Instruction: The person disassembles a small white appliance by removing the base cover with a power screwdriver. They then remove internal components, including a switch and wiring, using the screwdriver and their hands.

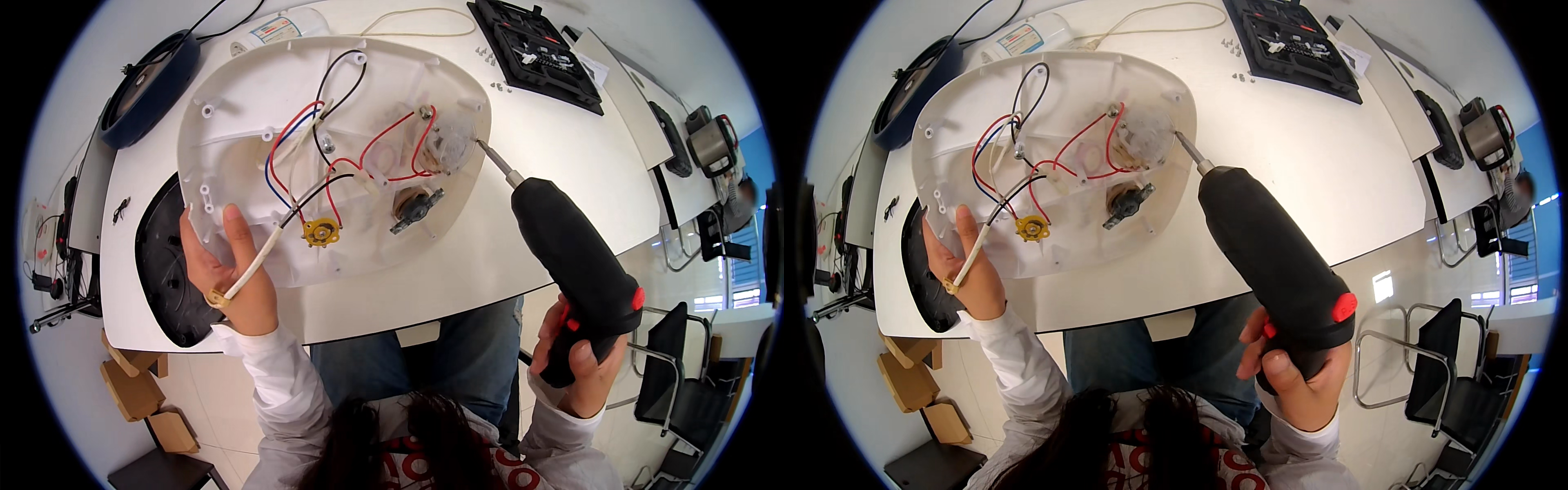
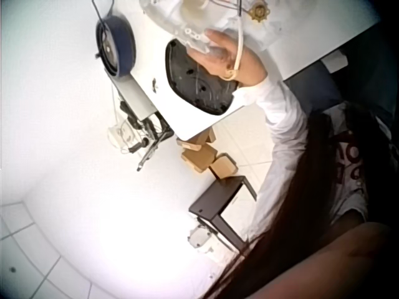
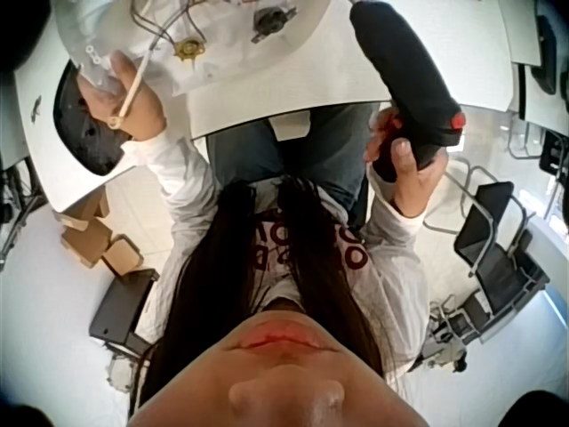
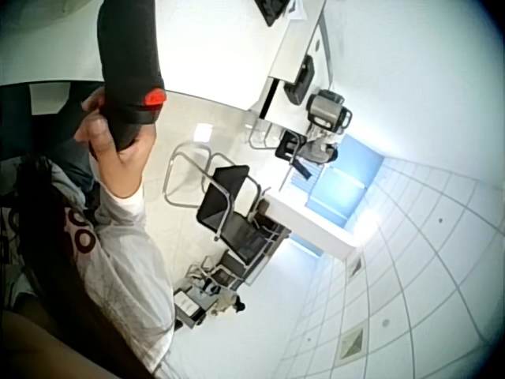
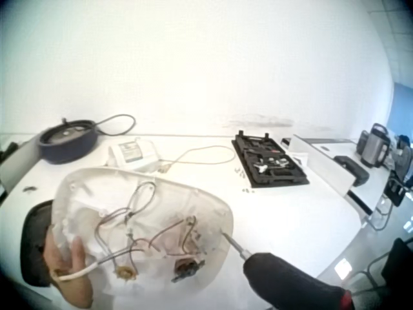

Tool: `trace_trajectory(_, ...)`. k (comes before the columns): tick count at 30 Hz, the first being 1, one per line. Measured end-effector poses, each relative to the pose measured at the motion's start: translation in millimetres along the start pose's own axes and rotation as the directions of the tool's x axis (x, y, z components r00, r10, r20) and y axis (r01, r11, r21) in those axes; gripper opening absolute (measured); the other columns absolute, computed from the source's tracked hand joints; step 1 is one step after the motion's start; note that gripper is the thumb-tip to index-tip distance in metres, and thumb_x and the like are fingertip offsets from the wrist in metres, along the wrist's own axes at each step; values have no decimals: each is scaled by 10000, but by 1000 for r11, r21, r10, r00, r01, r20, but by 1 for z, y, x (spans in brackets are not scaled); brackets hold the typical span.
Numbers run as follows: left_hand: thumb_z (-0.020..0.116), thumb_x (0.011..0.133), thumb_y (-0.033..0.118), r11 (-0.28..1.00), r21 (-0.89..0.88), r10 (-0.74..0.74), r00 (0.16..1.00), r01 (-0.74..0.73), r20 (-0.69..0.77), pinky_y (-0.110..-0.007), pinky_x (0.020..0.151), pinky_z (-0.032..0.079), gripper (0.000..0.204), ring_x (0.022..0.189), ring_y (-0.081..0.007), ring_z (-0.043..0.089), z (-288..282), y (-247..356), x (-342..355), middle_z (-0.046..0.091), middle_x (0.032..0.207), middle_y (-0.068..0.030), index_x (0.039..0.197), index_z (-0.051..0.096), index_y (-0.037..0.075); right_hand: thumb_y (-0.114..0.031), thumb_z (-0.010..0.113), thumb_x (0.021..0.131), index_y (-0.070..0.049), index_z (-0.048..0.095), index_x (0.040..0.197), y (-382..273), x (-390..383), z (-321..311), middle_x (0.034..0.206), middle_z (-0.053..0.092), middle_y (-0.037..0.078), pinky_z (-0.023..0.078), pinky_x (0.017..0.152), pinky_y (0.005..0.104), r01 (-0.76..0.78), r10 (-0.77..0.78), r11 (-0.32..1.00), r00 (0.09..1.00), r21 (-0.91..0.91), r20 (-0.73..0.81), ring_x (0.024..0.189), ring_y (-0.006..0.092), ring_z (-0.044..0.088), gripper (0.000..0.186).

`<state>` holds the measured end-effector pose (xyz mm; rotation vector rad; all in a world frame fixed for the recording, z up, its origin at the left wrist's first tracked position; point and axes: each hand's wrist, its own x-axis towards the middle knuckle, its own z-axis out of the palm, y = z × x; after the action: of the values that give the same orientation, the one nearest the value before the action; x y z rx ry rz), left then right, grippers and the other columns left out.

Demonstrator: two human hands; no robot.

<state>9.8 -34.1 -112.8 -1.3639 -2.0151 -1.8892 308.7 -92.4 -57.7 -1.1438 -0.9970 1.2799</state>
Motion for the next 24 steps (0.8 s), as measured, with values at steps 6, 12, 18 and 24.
trace_trajectory(6, 591, 932, 166, 1000, 9, 0, 1000, 0, 12, -258, 814, 425, 282, 881, -153, 540, -1, 1, -1, 609, 990, -95, 1130, 535, -27, -309, 765, 750, 77, 443, 1248, -2, 2, -1, 851, 609, 175, 484, 525, 247, -13, 13, 1000, 1000, -15, -3, 559, 176, 605, 708)
trace_trajectory(12, 596, 931, 169, 999, 36, 11, 1000, -11, 1, -260, 789, 441, 287, 859, -154, 545, 0, 1, -2, 614, 969, -94, 1127, 533, -30, -524, 701, 762, 82, 454, 1144, 2, 8, 11, 654, 559, 136, 372, 400, 224, 99, -116, 976, 990, -194, -82, 390, 146, 507, 757)
trace_trajectory(18, 601, 929, 174, 999, 45, 10, 1000, -10, 3, -259, 775, 448, 294, 847, -150, 551, 0, 0, -2, 619, 962, -96, 1129, 532, -30, -526, 695, 767, 88, 447, 1151, 2, 8, 9, 655, 562, 138, 376, 402, 228, 96, -112, 976, 991, -197, -70, 391, 145, 508, 766)
trace_trajectory(24, 600, 932, 182, 999, 36, -33, 999, 34, -14, -258, 771, 451, 308, 849, -142, 549, 1, 1, -3, 618, 960, -97, 1140, 528, -34, -525, 698, 765, 94, 442, 1155, 1, 8, 10, 666, 563, 151, 375, 403, 227, 102, -117, 981, 990, -165, -83, 390, 146, 501, 775)
